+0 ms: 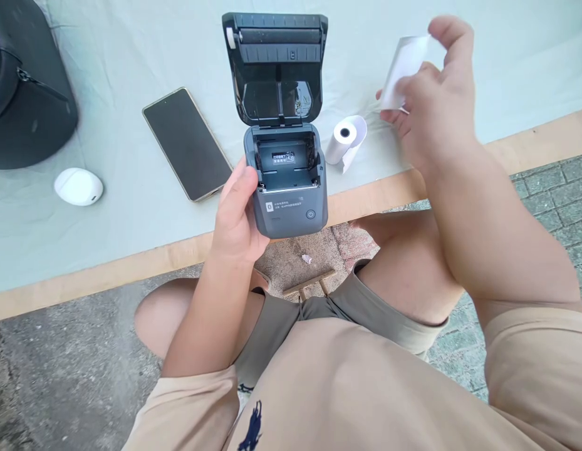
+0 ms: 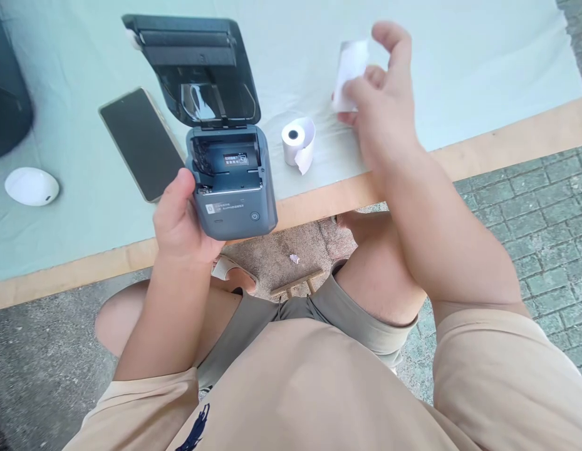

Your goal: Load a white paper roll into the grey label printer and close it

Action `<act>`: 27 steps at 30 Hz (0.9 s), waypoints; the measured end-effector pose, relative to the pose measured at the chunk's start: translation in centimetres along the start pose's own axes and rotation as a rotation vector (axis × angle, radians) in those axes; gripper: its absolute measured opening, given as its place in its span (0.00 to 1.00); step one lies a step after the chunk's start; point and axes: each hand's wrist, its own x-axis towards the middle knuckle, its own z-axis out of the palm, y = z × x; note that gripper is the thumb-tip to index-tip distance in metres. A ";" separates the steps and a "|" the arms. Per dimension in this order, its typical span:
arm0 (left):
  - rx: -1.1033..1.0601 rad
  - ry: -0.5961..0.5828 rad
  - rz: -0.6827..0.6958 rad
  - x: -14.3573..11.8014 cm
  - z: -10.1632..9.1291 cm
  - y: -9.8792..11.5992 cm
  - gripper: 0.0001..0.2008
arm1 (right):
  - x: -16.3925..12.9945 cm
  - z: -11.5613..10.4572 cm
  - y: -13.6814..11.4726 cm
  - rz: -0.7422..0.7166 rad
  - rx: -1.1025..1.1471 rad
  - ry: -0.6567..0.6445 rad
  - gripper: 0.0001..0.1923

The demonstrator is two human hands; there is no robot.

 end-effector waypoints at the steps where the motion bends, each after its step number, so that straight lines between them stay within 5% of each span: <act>1: -0.007 -0.003 0.002 0.0 0.0 0.0 0.15 | 0.1 -0.2 -0.4 0.127 0.138 0.001 0.21; 3: -0.011 -0.001 0.005 0.0 -0.1 0.0 0.15 | -0.1 -0.5 -1.2 0.263 0.309 0.027 0.09; 5: 0.004 0.010 0.004 0.0 0.0 0.0 0.15 | -0.9 -0.3 -2.0 0.177 0.320 0.034 0.08; 9: 0.035 0.026 -0.002 0.1 0.2 -0.1 0.14 | -4.1 1.1 -3.8 -0.325 0.101 0.089 0.20; 14: 0.015 0.036 0.018 0.2 0.6 -0.2 0.11 | -6.9 3.6 -5.5 -0.820 -0.234 -0.192 0.20; 22: 0.097 0.093 0.010 0.0 0.0 -0.5 0.17 | -7.3 5.5 -6.6 -0.816 -0.365 -0.248 0.07; 27: 0.110 0.107 0.034 -0.2 -0.2 -0.5 0.13 | -7.2 5.4 -5.9 -0.855 -0.302 -0.301 0.12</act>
